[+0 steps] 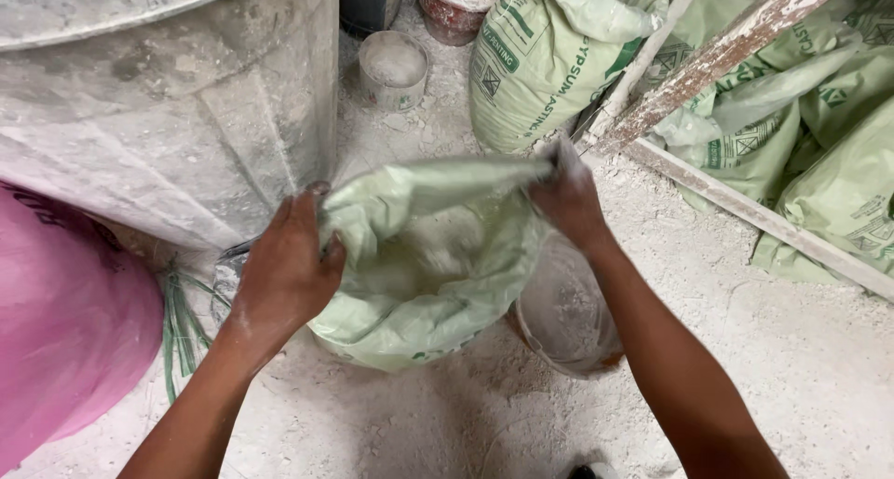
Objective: The person brushes a long decorative molding with a paintbrush, then collects water in a bucket using a pink cup from a tap. They scoop white gypsum powder from a bag into the bucket and stir the mixture with their hand.
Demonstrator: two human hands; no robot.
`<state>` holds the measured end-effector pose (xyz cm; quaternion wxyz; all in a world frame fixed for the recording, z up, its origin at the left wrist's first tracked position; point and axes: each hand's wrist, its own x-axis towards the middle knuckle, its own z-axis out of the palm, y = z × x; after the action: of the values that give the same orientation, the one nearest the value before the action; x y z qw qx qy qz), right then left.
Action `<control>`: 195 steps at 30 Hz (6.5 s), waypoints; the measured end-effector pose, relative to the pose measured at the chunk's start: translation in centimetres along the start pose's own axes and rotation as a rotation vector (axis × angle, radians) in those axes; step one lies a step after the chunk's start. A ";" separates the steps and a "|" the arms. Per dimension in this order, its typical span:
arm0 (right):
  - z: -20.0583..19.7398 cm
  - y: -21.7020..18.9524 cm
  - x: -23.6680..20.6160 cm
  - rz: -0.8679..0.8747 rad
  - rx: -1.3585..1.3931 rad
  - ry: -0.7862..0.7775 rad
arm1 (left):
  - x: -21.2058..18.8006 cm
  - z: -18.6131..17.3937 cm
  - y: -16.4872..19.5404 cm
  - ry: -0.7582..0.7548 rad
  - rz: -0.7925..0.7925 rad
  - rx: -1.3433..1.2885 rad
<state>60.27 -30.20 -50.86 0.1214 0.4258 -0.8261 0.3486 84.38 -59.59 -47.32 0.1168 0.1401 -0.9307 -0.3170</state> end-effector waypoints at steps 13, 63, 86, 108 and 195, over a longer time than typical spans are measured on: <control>10.6 -13.9 1.5 0.309 -0.332 -1.086 | -1.1 -1.3 6.3 -0.569 -0.085 -0.130; -4.5 4.8 -14.3 0.846 0.319 -0.617 | 2.2 7.8 4.6 -0.192 -0.174 -0.119; 7.4 -12.9 -4.0 0.169 -0.394 -0.939 | -0.1 2.7 4.4 -0.224 -0.102 -0.330; 14.5 -11.8 -0.2 0.342 -0.377 -0.991 | -0.9 1.7 1.3 -0.064 -0.022 -0.407; 12.1 -6.3 -11.4 0.321 0.316 -0.833 | 2.2 6.1 2.6 -0.244 0.000 -0.195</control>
<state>73.36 -33.90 -62.36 -0.3418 0.4097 -0.7967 0.2839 79.99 -54.97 -50.15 0.0160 0.0884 -0.9029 -0.4203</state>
